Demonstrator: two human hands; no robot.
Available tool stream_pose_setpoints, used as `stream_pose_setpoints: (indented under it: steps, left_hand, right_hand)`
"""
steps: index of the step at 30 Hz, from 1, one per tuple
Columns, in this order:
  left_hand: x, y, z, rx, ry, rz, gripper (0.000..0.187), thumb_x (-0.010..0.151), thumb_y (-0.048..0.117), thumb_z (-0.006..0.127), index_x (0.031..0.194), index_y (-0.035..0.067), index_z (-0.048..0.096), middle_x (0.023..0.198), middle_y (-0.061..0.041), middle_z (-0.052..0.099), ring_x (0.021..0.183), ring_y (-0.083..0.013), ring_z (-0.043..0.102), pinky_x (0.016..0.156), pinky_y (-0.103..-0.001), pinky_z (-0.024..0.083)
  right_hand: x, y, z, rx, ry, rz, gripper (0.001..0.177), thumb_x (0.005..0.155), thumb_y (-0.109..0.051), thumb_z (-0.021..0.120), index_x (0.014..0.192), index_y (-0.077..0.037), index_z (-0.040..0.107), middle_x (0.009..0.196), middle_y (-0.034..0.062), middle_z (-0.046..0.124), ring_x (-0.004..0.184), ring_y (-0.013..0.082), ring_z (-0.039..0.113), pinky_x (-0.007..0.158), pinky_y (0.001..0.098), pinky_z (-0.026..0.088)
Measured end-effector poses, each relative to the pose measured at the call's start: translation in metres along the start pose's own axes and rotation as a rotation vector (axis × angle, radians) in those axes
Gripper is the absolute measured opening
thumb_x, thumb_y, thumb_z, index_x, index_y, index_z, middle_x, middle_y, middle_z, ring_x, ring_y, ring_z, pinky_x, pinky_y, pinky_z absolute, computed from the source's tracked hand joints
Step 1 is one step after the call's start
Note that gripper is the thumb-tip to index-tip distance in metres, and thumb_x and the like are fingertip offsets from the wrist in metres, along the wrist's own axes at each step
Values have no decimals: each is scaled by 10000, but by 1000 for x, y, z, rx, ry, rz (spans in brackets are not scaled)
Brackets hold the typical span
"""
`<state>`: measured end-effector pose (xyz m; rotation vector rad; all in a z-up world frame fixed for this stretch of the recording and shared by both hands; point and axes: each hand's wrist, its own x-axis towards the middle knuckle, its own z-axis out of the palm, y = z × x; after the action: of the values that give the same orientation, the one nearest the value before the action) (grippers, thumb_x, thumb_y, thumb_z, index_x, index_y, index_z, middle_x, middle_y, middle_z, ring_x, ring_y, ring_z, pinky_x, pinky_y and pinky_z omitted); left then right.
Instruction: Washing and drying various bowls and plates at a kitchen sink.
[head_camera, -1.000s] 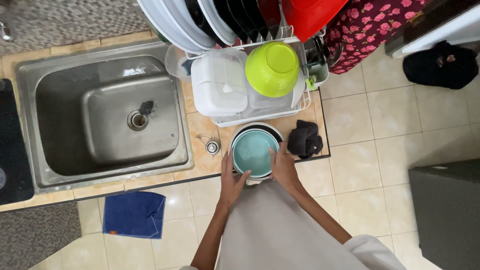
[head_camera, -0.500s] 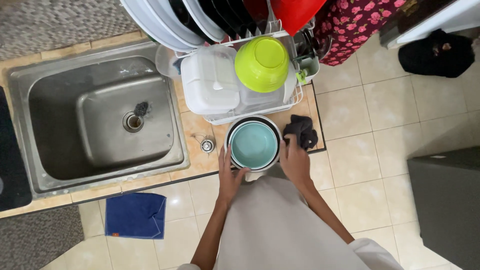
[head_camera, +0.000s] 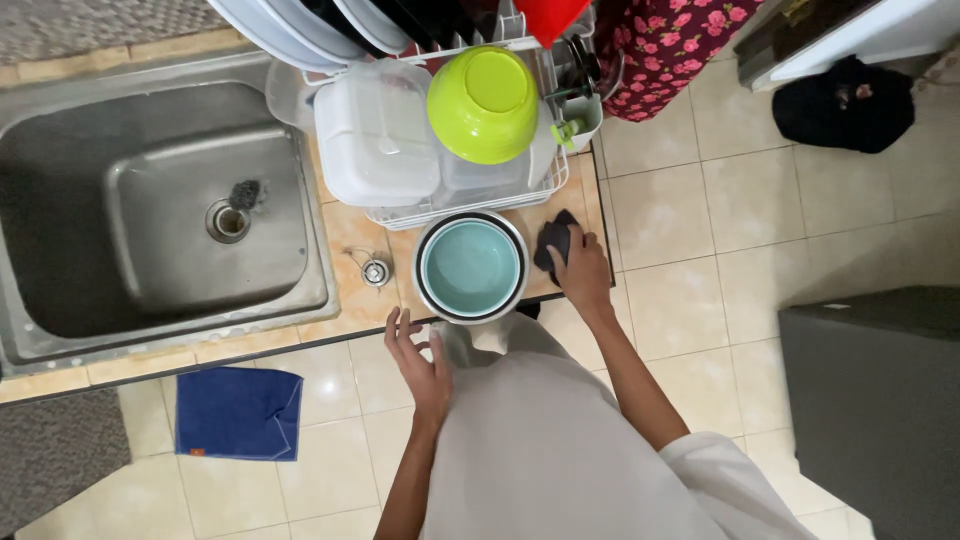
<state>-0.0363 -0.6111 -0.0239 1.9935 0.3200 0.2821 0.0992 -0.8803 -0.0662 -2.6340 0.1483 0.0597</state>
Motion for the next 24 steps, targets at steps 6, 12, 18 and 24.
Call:
stream_pose_setpoints:
  steps: [6, 12, 18, 24]
  left_hand:
    - [-46, 22, 9, 6, -38, 8, 281, 1073, 99, 573, 1341, 17, 599, 1218, -126, 700, 1039, -223, 692, 878, -358, 571]
    - [-14, 135, 15, -126, -232, 189, 551, 914, 156, 756, 1393, -17, 547, 1401, -228, 563, 1250, -368, 597, 1025, -423, 506]
    - [-30, 108, -1, -169, 31, 74, 381, 925, 57, 775, 1277, 23, 635, 1336, -149, 654, 1238, -325, 666, 1032, -402, 544]
    - [-26, 100, -117, 104, 219, 306, 266, 851, -26, 780, 1088, 16, 666, 1236, -119, 682, 1255, -341, 625, 1076, -454, 524]
  right_hand:
    - [-31, -24, -58, 459, 6, 91, 356, 1096, -345, 524, 1281, -46, 582, 1028, 213, 732, 937, 367, 716, 815, 432, 538]
    - [-76, -48, -78, 806, -180, -39, 399, 1123, -293, 427, 1398, -11, 491, 1177, 164, 694, 1089, 268, 649, 960, 346, 492]
    - [-95, -106, -87, 731, -315, -513, 584, 1096, -256, 511, 1572, 25, 324, 1462, 229, 526, 1317, 356, 565, 1099, 397, 436]
    - [-102, -208, -96, 267, -477, -614, 449, 841, -258, 841, 1227, -124, 655, 1093, 160, 578, 970, 340, 600, 809, 428, 518]
